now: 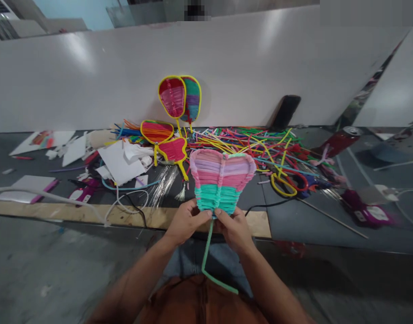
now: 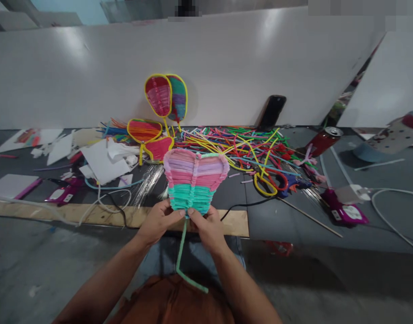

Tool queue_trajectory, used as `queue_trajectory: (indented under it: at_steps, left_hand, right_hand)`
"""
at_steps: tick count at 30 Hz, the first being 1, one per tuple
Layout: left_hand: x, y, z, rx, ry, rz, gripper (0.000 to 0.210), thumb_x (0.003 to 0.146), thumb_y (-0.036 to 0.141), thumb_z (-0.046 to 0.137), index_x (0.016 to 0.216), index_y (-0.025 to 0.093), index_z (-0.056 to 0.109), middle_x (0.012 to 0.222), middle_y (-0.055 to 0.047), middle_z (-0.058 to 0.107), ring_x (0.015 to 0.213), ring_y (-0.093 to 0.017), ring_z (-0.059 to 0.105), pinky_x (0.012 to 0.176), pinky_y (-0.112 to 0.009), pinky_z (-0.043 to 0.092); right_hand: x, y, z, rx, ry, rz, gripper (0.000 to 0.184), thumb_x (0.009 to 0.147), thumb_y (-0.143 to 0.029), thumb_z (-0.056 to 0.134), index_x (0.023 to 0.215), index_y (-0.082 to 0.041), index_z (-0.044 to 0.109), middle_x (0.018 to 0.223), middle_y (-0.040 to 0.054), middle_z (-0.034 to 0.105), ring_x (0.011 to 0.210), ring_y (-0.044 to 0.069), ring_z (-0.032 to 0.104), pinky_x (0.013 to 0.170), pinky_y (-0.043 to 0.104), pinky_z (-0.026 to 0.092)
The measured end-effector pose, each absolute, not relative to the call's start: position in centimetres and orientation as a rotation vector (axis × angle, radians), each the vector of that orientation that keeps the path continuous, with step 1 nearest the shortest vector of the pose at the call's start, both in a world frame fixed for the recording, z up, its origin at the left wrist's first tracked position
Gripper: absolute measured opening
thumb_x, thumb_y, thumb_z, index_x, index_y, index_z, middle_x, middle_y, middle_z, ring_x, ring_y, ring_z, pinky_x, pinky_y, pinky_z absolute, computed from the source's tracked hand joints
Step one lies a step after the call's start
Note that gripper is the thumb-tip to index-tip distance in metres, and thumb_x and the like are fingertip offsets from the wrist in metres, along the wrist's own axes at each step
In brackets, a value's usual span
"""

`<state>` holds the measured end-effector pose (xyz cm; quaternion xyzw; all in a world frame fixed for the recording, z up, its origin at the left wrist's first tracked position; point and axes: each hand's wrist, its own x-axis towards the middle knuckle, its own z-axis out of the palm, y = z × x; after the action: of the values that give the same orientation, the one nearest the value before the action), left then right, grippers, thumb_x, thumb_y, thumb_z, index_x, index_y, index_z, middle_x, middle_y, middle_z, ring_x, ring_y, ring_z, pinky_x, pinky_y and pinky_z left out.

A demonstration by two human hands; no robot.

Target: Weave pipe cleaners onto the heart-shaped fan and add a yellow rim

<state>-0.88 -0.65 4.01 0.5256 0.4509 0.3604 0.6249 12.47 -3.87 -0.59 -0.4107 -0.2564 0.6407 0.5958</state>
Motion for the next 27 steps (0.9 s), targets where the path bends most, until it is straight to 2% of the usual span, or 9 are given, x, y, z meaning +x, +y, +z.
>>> queue_trajectory:
  at_steps: [4, 13, 18, 24, 27]
  left_hand:
    - [-0.8, -0.6, 4.2, 1.174, 1.062, 0.83, 0.027, 0.07, 0.03, 0.069, 0.092, 0.015, 0.071, 0.086, -0.003, 0.073, 0.08, -0.019, 0.063, 0.081, -0.031, 0.048]
    - [-0.3, -0.8, 4.3, 1.099, 1.025, 0.888, 0.023, 0.066, 0.029, 0.069, 0.084, 0.014, 0.071, 0.081, -0.003, 0.072, 0.075, -0.019, 0.064, 0.08, -0.032, 0.049]
    - [-0.5, -0.8, 4.2, 1.24, 1.109, 0.831, 0.022, 0.071, 0.027, 0.065, 0.087, 0.014, 0.071, 0.078, -0.002, 0.071, 0.073, -0.018, 0.062, 0.075, -0.029, 0.049]
    - [-0.7, -0.8, 4.2, 1.453, 1.052, 0.792, 0.02, 0.077, 0.028, 0.061, 0.09, 0.018, 0.072, 0.09, -0.002, 0.071, 0.088, -0.02, 0.062, 0.083, -0.029, 0.046]
    - [-0.8, -0.7, 4.0, 1.453, 1.079, 0.789, 0.021, 0.076, 0.028, 0.061, 0.091, 0.018, 0.072, 0.091, -0.003, 0.071, 0.087, -0.021, 0.062, 0.083, -0.029, 0.046]
  right_hand:
    - [12.6, -3.9, -0.4, -0.963, -0.637, 1.458, 0.031, 0.072, -0.04, 0.071, 0.063, -0.019, 0.05, 0.048, -0.0071, 0.044, 0.044, 0.006, 0.034, 0.043, 0.02, 0.029]
    - [12.3, -3.7, 0.0, -0.969, -0.553, 1.535, 0.033, 0.065, -0.041, 0.075, 0.061, -0.018, 0.052, 0.048, -0.0074, 0.044, 0.042, 0.006, 0.034, 0.042, 0.02, 0.029]
    - [12.4, -3.8, -0.9, -0.981, -0.628, 1.493, 0.03, 0.066, -0.036, 0.074, 0.059, -0.018, 0.051, 0.051, -0.006, 0.046, 0.047, 0.008, 0.038, 0.047, 0.022, 0.033]
    - [12.4, -3.6, -1.8, -1.081, -0.696, 1.381, 0.02, 0.066, -0.035, 0.068, 0.069, -0.018, 0.06, 0.061, -0.0022, 0.057, 0.054, 0.011, 0.046, 0.053, 0.024, 0.04]
    - [12.3, -3.6, -1.5, -1.105, -0.708, 1.352, 0.017, 0.068, -0.033, 0.067, 0.072, -0.017, 0.062, 0.063, -0.0019, 0.059, 0.055, 0.011, 0.047, 0.056, 0.024, 0.042]
